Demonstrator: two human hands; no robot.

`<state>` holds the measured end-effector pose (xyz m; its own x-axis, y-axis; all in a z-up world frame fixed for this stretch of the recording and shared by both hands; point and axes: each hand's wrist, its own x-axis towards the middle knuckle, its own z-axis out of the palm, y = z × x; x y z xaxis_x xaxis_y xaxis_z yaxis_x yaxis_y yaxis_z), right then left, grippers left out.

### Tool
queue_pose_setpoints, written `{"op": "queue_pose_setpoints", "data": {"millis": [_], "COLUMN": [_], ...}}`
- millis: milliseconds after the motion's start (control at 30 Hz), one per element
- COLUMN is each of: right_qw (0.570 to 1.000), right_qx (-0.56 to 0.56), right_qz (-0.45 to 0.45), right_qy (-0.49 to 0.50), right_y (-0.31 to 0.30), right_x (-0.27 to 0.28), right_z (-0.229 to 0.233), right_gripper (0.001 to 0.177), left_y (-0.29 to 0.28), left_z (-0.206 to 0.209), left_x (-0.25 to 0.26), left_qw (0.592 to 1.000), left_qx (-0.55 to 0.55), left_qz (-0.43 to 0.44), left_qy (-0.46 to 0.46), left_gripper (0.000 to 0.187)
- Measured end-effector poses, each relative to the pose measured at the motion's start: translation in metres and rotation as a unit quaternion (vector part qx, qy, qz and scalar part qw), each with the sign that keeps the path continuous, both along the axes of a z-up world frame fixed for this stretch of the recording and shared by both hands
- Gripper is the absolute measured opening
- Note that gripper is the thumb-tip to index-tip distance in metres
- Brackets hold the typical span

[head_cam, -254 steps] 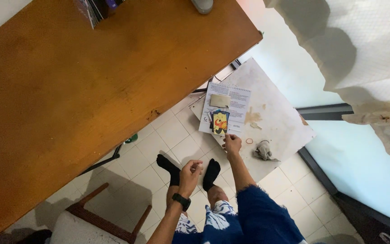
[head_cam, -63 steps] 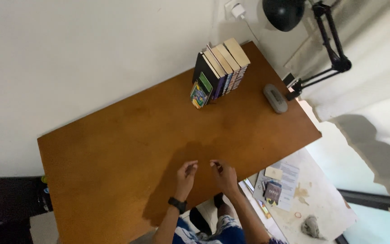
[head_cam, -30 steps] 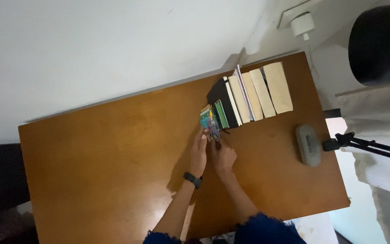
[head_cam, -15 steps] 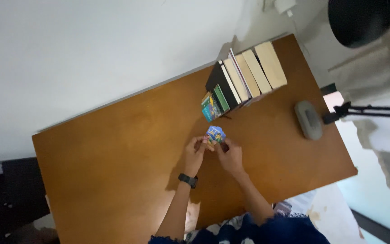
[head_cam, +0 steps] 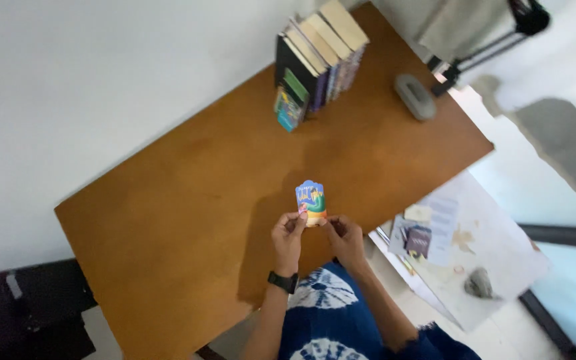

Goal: Retrieving various cards and bookmarks from between books on a desk and inspecting them.

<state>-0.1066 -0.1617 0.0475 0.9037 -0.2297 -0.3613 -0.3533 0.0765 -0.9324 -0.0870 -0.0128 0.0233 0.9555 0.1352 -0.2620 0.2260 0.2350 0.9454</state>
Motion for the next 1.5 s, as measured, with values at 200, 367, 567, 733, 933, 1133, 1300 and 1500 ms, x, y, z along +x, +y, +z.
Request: {"op": "queue_pose_setpoints", "data": {"millis": [200, 367, 567, 733, 933, 1133, 1300, 1500], "right_qw": [0.996, 0.994, 0.984, 0.976, 0.961, 0.948, 0.94, 0.925], "right_qx": [-0.03, 0.023, 0.034, 0.005, -0.073, -0.011, 0.002, 0.039], "right_qz": [-0.063, -0.098, -0.142, -0.167, -0.142, -0.173, -0.172, -0.225], "right_qy": [0.059, 0.052, 0.099, 0.141, 0.226, 0.268, 0.295, 0.304], "right_y": [-0.036, -0.089, -0.163, -0.231, -0.291, -0.316, -0.319, -0.314], "right_x": [-0.096, -0.159, -0.213, -0.228, -0.226, -0.214, -0.2, -0.196], "right_z": [0.015, -0.003, -0.046, -0.128, -0.231, -0.322, -0.337, -0.327], "right_gripper": [0.023, 0.021, 0.024, 0.025, 0.027, 0.026, 0.027, 0.028], "left_y": [-0.043, -0.084, -0.138, -0.18, -0.229, -0.257, -0.26, -0.255], "left_z": [0.024, -0.014, -0.031, -0.068, -0.093, -0.11, -0.12, -0.115], "left_x": [-0.069, -0.123, -0.165, -0.191, -0.206, -0.219, -0.228, -0.233], "left_qw": [0.989, 0.975, 0.942, 0.939, 0.93, 0.94, 0.938, 0.938], "left_qx": [-0.05, -0.001, 0.125, 0.166, 0.196, 0.188, 0.191, 0.188], "left_qz": [-0.112, -0.195, -0.279, -0.265, -0.261, -0.234, -0.221, -0.218], "left_qy": [0.086, 0.105, 0.138, 0.146, 0.172, 0.163, 0.185, 0.192], "left_gripper": [0.021, 0.027, 0.022, 0.02, 0.02, 0.021, 0.022, 0.024]}}
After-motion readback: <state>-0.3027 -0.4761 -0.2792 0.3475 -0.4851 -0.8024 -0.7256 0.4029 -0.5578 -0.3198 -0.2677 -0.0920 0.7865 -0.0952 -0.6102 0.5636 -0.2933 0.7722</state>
